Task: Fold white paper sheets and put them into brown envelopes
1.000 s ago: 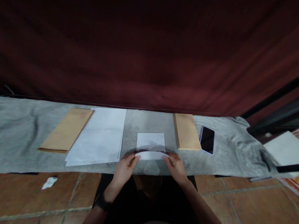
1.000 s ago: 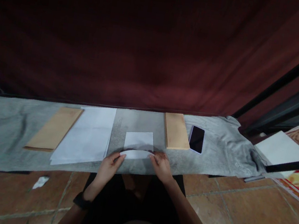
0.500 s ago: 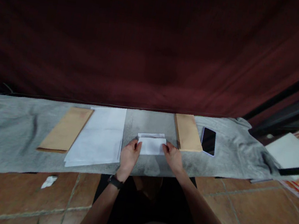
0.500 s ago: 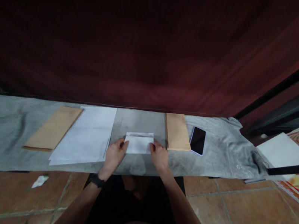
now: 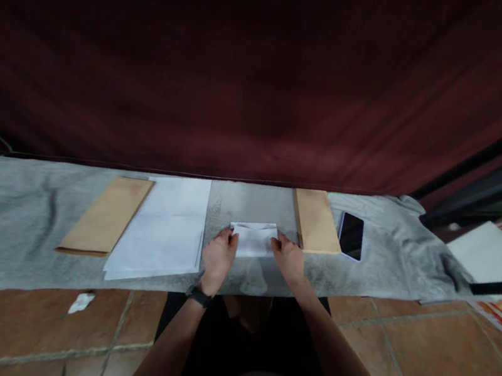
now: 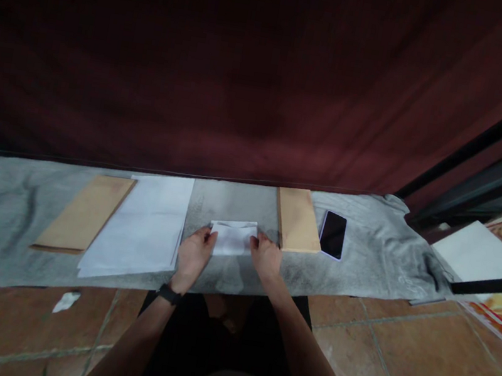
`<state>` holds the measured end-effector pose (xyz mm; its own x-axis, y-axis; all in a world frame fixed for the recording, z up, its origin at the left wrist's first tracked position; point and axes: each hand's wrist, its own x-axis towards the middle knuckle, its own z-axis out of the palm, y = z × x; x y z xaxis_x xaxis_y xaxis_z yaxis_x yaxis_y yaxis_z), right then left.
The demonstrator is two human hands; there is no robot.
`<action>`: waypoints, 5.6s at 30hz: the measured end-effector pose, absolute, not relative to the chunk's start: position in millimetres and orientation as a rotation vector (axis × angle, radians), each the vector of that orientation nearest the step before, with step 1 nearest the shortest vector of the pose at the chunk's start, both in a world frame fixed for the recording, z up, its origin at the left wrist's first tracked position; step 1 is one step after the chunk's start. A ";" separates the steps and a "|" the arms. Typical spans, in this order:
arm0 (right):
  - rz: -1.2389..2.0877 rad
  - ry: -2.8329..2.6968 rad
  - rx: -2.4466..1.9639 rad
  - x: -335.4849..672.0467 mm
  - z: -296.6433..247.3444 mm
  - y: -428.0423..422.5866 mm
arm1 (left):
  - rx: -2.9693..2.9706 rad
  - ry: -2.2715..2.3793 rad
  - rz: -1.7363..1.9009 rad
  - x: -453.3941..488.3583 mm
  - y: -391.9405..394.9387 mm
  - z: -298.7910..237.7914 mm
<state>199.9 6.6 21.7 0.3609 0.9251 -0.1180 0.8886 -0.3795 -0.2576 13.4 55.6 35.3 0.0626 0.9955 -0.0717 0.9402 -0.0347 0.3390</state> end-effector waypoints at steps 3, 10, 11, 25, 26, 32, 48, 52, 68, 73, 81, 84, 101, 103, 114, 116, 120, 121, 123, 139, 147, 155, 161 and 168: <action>0.368 -1.652 -2.474 199.5 21.1 7.8 | 2.040 1.962 0.248 14.2 56.7 34.4; 0.317 -1.621 -2.497 198.5 15.6 11.8 | 2.008 1.974 0.316 14.7 58.9 30.7; 0.317 -1.616 -2.475 199.7 13.8 11.0 | 1.988 1.957 0.349 13.5 59.2 29.1; 0.950 -1.315 -1.425 233.2 -8.4 -19.7 | 1.886 0.987 0.624 -38.5 35.5 1.8; 1.003 -1.350 -1.401 234.9 -6.5 -23.8 | 1.961 0.922 0.620 -40.4 34.7 1.7; 0.973 -1.611 -1.272 244.8 -4.6 -44.3 | 2.528 0.819 0.614 -40.6 23.9 4.6; 0.503 -1.691 -1.434 252.7 -28.3 -50.8 | 2.940 1.030 0.188 2.8 12.2 -3.1; 0.531 -1.792 -1.404 257.5 -23.6 -61.9 | 2.927 1.079 0.258 4.5 9.1 -9.2; 0.250 -2.041 -1.666 150.8 0.6 -65.4 | 2.828 1.089 0.340 -0.5 9.6 -16.2; 0.098 -2.006 -1.739 153.0 -14.3 -72.8 | 2.885 1.104 0.250 -7.6 8.4 -6.6; 0.034 -1.937 -1.813 182.4 -20.3 -87.7 | 2.948 1.125 0.208 -8.2 7.8 -2.5; 0.038 -1.932 -1.812 192.4 -20.9 -93.2 | 2.936 1.090 0.223 -12.9 9.0 -3.8; 0.229 -2.111 -1.650 203.3 -1.4 -100.0 | 2.959 1.201 0.311 -14.0 -13.3 -4.1; 0.227 -2.078 -1.634 201.2 -2.5 -94.0 | 2.945 1.205 0.311 -12.4 -17.0 -2.3; 0.316 -2.134 -1.536 203.6 -12.7 -86.0 | 2.660 1.113 0.476 -0.3 -1.5 17.9; 0.310 -2.132 -1.532 203.6 -12.9 -86.2 | 2.683 1.071 0.434 15.7 1.5 16.3; 0.311 -2.147 -1.528 202.8 -11.9 -85.4 | 2.759 1.010 0.351 43.3 10.9 5.5; 0.313 -2.147 -1.529 202.6 -11.8 -85.3 | 2.773 1.005 0.344 47.2 14.4 2.7; 0.309 -2.135 -1.539 202.3 -12.0 -85.3 | 2.790 1.002 0.342 51.0 22.5 -1.9; 0.342 -2.100 -1.534 204.1 -12.8 -85.5 | 2.692 1.365 0.216 33.2 60.4 -4.8; 0.370 -2.113 -1.514 206.8 -11.9 -86.2 | 2.627 1.574 0.280 16.2 73.2 1.1; 0.374 -2.145 -1.493 210.4 -10.9 -86.4 | 2.626 1.673 0.301 19.7 80.8 13.6; 0.323 -2.196 -1.499 210.3 -12.4 -87.5 | 2.607 1.633 0.378 16.1 84.0 12.8; 0.248 -2.263 -1.542 203.6 1.2 -93.1 | 2.495 1.156 0.819 -11.7 37.0 -0.6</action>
<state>203.6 -93.1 1.2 -0.3189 0.9226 0.2170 0.8539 0.3790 -0.3567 -11.7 37.0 -0.6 0.5214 0.7645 0.3790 0.6112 -0.6446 0.4593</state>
